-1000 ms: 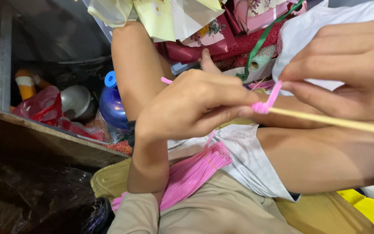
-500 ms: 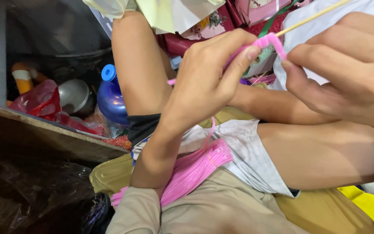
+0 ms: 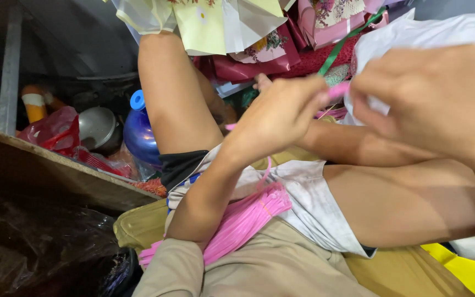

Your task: The person wraps pink pipe cleaners around a thin wooden stick, twisting them tightly to form a decorative bundle. They continue adding more pipe cleaners and twisting them together to create a fan-like shape.

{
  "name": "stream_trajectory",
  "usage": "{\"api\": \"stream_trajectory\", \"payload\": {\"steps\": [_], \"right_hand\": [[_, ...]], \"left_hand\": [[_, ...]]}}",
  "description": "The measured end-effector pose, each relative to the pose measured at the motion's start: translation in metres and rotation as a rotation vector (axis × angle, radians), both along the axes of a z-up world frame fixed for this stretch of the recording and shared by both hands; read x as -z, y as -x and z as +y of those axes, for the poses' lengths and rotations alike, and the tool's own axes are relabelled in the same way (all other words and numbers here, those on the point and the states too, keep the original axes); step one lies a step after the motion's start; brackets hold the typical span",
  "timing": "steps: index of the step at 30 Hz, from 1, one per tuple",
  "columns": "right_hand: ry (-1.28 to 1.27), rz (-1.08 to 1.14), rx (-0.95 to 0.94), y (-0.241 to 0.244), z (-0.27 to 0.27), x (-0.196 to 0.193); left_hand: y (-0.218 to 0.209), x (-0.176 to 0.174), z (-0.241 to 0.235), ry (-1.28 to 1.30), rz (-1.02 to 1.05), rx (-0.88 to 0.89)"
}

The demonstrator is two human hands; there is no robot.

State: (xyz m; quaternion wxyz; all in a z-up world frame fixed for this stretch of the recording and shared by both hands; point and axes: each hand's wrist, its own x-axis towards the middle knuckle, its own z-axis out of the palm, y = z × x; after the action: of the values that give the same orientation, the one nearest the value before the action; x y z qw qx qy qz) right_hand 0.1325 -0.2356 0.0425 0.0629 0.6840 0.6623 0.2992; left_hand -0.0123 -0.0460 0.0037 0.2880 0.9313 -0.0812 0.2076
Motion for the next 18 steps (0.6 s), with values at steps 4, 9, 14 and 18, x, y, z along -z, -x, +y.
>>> {"api": "stream_trajectory", "payload": {"steps": [4, 9, 14, 18], "right_hand": [[-0.388, 0.307, -0.233, -0.008, 0.001, -0.001], [-0.288, 0.947, -0.265, -0.026, -0.009, -0.011], [-0.172, 1.047, -0.526, 0.002, 0.001, -0.037], [-0.192, 1.056, -0.586, -0.009, 0.001, -0.026]], "left_hand": [[-0.015, 0.006, -0.018, 0.532, -0.187, -0.156], [-0.001, 0.006, -0.029, 1.14, -0.14, 0.569], [0.006, -0.009, -0.015, 1.122, 0.253, 0.897], [0.0, -0.005, -0.013, 1.294, 0.524, 1.01]]}}
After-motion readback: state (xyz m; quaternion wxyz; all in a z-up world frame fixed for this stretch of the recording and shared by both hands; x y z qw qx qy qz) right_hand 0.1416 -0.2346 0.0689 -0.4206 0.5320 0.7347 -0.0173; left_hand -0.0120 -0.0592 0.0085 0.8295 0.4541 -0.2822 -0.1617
